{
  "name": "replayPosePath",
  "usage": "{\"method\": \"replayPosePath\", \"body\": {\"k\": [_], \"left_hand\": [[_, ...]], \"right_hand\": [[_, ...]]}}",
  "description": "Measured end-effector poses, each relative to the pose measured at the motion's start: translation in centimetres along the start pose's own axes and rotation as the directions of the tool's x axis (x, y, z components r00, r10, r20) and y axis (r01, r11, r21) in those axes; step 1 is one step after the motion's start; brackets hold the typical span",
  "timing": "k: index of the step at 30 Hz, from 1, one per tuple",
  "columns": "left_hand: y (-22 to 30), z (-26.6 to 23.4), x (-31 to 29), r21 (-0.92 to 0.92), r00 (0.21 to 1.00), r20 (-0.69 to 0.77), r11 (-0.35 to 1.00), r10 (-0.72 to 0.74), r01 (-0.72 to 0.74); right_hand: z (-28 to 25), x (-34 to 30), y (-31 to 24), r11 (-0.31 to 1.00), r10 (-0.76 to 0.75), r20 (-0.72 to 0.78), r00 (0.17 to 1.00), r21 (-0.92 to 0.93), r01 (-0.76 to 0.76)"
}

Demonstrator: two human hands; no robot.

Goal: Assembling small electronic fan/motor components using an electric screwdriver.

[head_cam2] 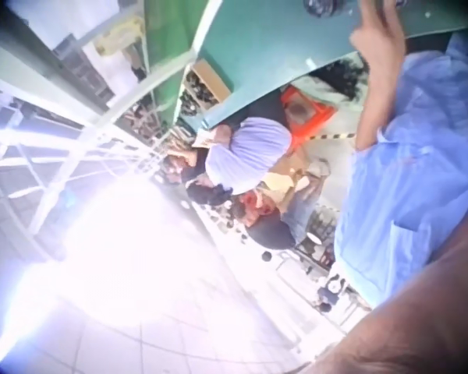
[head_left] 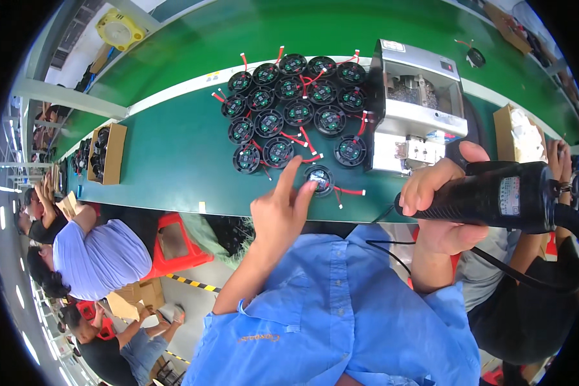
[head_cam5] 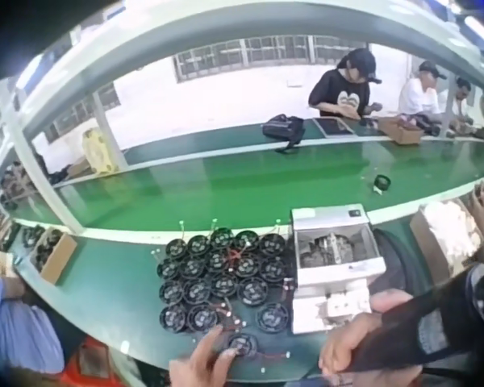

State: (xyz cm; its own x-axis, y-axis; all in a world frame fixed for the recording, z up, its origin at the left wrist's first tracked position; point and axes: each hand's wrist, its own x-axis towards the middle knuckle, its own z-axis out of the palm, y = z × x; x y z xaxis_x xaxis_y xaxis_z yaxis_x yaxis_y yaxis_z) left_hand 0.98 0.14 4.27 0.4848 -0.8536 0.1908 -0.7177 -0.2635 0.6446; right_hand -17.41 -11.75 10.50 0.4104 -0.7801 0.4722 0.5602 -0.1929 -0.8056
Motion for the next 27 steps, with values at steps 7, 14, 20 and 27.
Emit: {"method": "replayPosePath", "body": {"k": [7, 14, 20, 27], "left_hand": [[0.3, -0.6, 1.2, 0.167, 0.881, -0.001, 0.869, 0.473, -0.466], [-0.3, -1.2, 3.8, 0.309, 0.875, -0.041, 0.839, 0.482, -0.448], [-0.6, -1.1, 3.9, 0.378, 0.879, -0.066, 0.827, 0.472, -0.416], [-1.6, -0.9, 4.8, 0.369, 0.876, -0.079, 0.830, 0.477, -0.419]], "right_hand": [[-0.5, 0.4, 0.3, 1.000, -0.005, 0.016, 1.000, -0.007, 0.005], [-0.9, 0.2, 0.7, 1.000, -0.012, 0.039, 0.999, 0.009, 0.011], [-0.9, 0.4, 0.9, 1.000, 0.007, 0.048, 0.999, -0.010, -0.007], [-0.5, 0.8, 1.0, 1.000, 0.025, 0.026, 0.999, -0.013, -0.025]]}}
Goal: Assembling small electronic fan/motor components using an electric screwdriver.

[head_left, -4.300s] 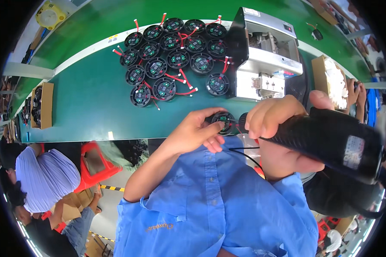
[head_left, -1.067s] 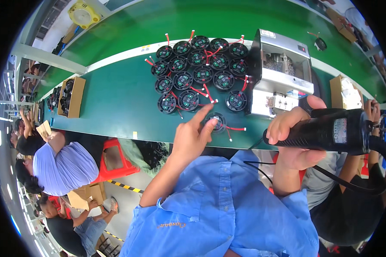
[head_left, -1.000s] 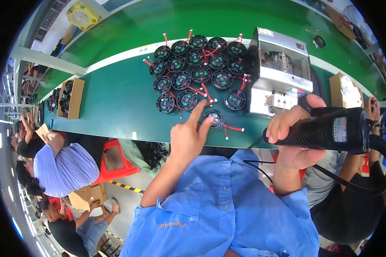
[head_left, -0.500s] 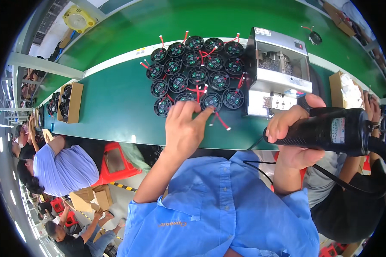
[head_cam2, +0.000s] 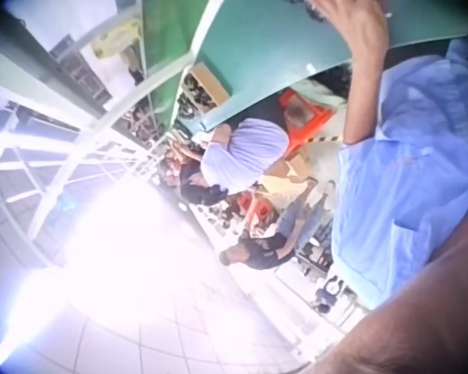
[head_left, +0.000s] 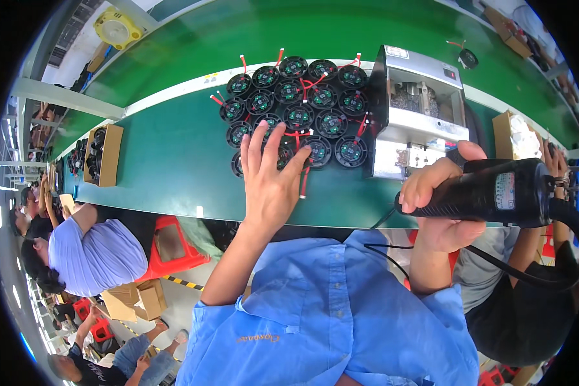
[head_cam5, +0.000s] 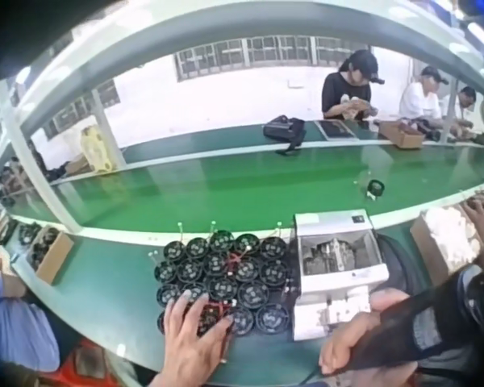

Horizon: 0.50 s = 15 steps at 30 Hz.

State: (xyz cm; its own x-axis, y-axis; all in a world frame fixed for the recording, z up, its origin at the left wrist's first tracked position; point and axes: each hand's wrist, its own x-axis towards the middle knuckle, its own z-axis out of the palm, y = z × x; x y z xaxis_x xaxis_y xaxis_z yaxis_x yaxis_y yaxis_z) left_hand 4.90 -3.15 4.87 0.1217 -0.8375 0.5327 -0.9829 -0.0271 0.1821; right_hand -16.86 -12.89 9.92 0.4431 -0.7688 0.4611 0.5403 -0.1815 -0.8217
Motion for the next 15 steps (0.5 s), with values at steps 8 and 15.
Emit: {"method": "replayPosePath", "body": {"k": [8, 15], "left_hand": [[0.9, -3.2, -1.3, -0.179, 0.985, 0.169, 0.982, -0.022, 0.053], [1.5, -3.8, -5.1, -0.486, 0.983, -0.169, 0.874, -0.076, -0.016]], "right_hand": [[-1.0, -0.6, -0.3, 0.998, 0.010, -0.027, 1.000, -0.058, -0.012], [-0.9, -0.1, 0.1, 0.997, -0.043, -0.144, 0.989, -0.062, 0.035]]}}
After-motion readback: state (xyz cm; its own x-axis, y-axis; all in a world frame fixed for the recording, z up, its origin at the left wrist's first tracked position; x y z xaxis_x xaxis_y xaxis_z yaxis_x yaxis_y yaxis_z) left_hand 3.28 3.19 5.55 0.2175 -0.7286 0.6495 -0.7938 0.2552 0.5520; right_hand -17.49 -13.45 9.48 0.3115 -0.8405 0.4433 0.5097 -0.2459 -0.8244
